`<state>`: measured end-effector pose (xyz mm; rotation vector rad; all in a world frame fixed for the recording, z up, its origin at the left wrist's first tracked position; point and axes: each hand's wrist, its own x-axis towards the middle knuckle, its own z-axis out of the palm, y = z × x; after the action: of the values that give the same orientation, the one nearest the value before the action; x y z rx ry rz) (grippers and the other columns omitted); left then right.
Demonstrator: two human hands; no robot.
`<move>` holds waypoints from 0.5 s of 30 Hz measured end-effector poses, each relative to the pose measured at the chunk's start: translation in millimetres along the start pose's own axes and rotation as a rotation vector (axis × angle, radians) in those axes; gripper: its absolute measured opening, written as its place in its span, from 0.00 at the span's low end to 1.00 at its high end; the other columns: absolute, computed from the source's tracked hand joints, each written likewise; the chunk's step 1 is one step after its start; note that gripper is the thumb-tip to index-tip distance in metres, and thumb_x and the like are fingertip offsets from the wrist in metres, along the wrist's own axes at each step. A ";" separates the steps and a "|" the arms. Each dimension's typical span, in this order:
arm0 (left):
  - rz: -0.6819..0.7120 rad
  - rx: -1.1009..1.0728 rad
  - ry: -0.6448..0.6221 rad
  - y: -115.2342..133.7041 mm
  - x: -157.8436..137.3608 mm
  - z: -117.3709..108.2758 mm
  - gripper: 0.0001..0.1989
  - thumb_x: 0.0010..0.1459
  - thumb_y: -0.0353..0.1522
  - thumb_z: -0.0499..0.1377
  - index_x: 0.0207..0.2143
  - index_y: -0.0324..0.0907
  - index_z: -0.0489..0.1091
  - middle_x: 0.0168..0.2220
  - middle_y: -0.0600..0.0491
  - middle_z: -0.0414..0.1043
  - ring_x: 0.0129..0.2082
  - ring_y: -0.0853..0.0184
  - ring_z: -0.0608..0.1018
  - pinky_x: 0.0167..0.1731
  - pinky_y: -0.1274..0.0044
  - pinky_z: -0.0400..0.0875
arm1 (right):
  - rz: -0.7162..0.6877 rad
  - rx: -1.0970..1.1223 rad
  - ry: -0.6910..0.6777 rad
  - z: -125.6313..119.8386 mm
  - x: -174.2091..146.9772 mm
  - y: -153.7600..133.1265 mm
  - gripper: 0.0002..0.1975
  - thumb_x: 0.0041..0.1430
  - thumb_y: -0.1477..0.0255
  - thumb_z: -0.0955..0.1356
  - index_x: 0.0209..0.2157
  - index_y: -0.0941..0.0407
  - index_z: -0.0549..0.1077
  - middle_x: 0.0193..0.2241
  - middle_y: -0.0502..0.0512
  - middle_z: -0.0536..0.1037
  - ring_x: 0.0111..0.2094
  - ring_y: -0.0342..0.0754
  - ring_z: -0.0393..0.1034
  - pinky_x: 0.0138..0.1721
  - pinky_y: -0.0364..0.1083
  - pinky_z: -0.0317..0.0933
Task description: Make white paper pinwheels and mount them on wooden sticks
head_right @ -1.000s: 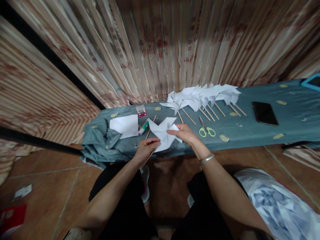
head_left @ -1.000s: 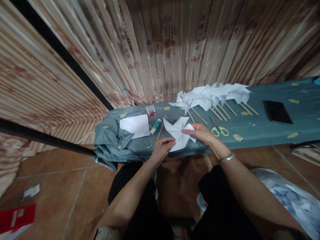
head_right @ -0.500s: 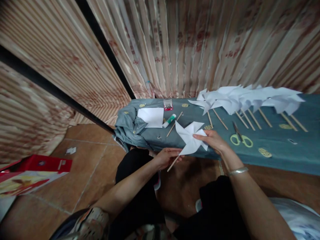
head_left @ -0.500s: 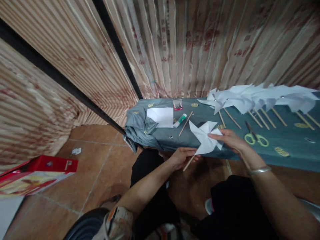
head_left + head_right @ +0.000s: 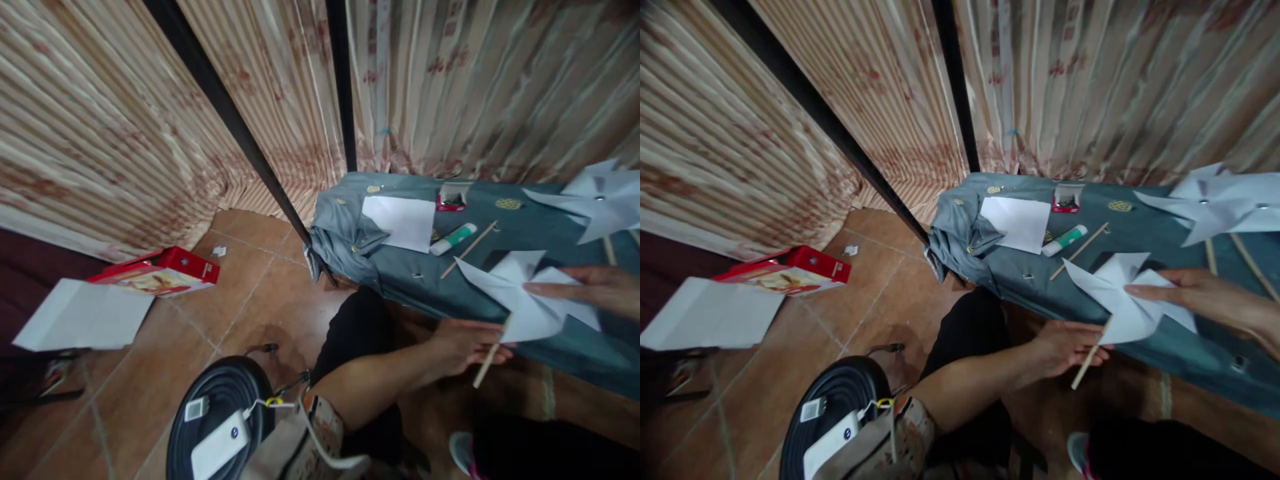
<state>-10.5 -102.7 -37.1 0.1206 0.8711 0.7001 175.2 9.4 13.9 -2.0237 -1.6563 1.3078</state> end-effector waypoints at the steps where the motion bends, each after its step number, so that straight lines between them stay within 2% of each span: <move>1: 0.008 -0.012 0.030 -2.4 2.4 1.0 0.13 0.55 0.19 0.57 0.40 0.32 0.77 0.21 0.52 0.73 0.19 0.74 0.73 0.29 0.80 0.70 | 0.135 0.044 -0.133 -0.4 7.8 5.3 0.16 0.21 0.53 0.75 0.14 0.48 0.78 0.25 0.72 0.80 0.24 0.56 0.75 0.26 0.55 0.62; 3: -0.002 -0.024 0.064 -4.5 6.0 2.9 0.13 0.55 0.19 0.56 0.40 0.33 0.78 0.20 0.53 0.72 0.18 0.75 0.73 0.29 0.80 0.69 | 0.256 0.055 -0.228 -2.0 23.5 14.4 0.16 0.19 0.54 0.77 0.15 0.47 0.79 0.26 0.72 0.81 0.27 0.57 0.76 0.30 0.56 0.61; 6: -0.009 -0.034 0.074 -3.7 7.9 4.2 0.13 0.54 0.19 0.57 0.39 0.33 0.78 0.20 0.54 0.72 0.17 0.75 0.72 0.28 0.80 0.69 | 0.193 0.071 -0.097 -5.0 38.1 16.7 0.17 0.16 0.57 0.78 0.16 0.47 0.79 0.30 0.68 0.82 0.30 0.57 0.76 0.34 0.57 0.61; 9: 0.018 -0.058 0.066 -2.5 5.9 3.7 0.12 0.53 0.20 0.58 0.38 0.33 0.78 0.21 0.53 0.73 0.18 0.74 0.73 0.27 0.79 0.68 | 0.160 -0.016 -0.172 -7.9 34.5 2.3 0.20 0.16 0.57 0.78 0.19 0.48 0.81 0.30 0.62 0.83 0.32 0.58 0.76 0.40 0.55 0.64; 13: 0.075 -0.081 0.071 0.4 2.8 3.7 0.07 0.49 0.24 0.64 0.33 0.33 0.78 0.23 0.50 0.75 0.20 0.73 0.74 0.27 0.79 0.68 | -0.035 -0.099 -0.158 -7.8 18.3 -20.5 0.18 0.23 0.58 0.79 0.17 0.56 0.80 0.20 0.55 0.78 0.24 0.50 0.69 0.29 0.48 0.60; 15: 0.081 -0.071 0.073 2.8 2.5 4.4 0.06 0.49 0.25 0.65 0.32 0.34 0.78 0.24 0.51 0.75 0.20 0.74 0.74 0.26 0.80 0.68 | -0.127 -0.018 -0.045 -6.5 14.6 -24.3 0.16 0.24 0.62 0.79 0.15 0.60 0.78 0.15 0.54 0.74 0.20 0.48 0.65 0.24 0.47 0.56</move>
<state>-7.7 -98.2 -34.7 0.0674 0.9142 0.8147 163.1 32.8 26.4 -1.8774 -1.7899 1.3079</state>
